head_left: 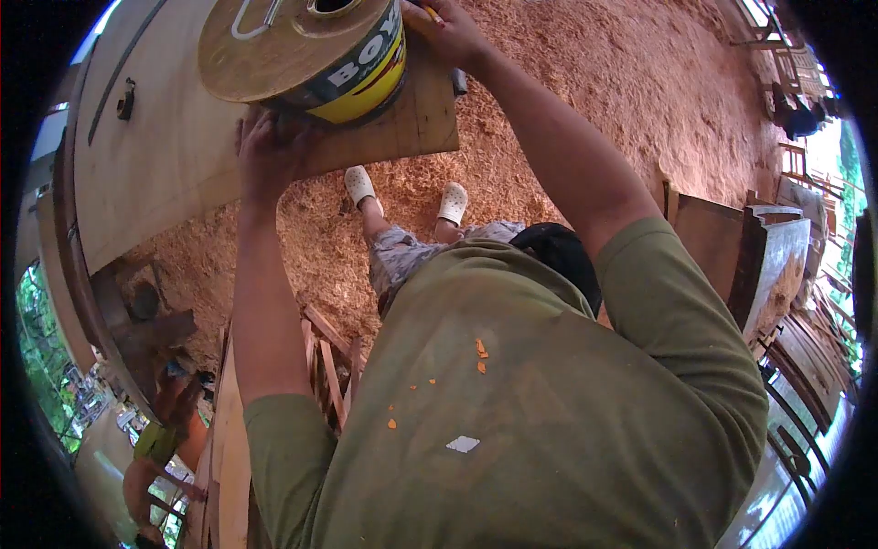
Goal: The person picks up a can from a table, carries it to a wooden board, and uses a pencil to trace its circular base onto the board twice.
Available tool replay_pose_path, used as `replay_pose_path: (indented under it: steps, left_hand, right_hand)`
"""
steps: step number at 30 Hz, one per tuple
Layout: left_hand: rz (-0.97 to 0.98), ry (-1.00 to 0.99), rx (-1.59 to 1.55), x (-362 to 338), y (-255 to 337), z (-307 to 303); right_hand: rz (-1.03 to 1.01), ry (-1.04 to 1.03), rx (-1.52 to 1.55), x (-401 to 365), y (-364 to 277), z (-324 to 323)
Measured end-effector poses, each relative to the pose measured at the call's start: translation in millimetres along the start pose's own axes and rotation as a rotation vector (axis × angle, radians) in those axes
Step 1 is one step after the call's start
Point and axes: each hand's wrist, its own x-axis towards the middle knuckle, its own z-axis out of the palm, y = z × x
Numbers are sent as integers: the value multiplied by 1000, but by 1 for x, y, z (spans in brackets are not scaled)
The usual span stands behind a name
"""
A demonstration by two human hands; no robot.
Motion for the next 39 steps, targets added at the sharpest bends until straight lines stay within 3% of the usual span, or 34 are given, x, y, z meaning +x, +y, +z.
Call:
replay_pose_path:
  steps: [8,10,17,20,22,26,28,31,39]
  left_hand:
    - [45,37,-89,5,0,4]
    - [39,46,82,-1,-19,13]
    - [4,17,72,-1,-13,10]
    - [-9,63,-56,-2,-13,11]
    - [-17,-14,-155,2,2,2]
    - [-29,-34,-27,2,-5,4]
    - [1,-10,62,4,-5,5]
    - [-6,-19,42,2,-6,5]
    - [26,-51,115,-1,-12,9]
  right_hand:
    - [-53,-13,-47,5,5,-3]
    - [-12,-37,11,6,8,-2]
    - [-25,-50,7,5,9,-3]
    - [8,-51,73,7,14,0]
    - [38,-35,185,9,21,2]
    - [-7,-21,210,11,26,2]
    - [-63,-30,47,12,26,-2]
    - [45,-29,25,11,24,-3]
    - [-18,1,37,9,21,-9]
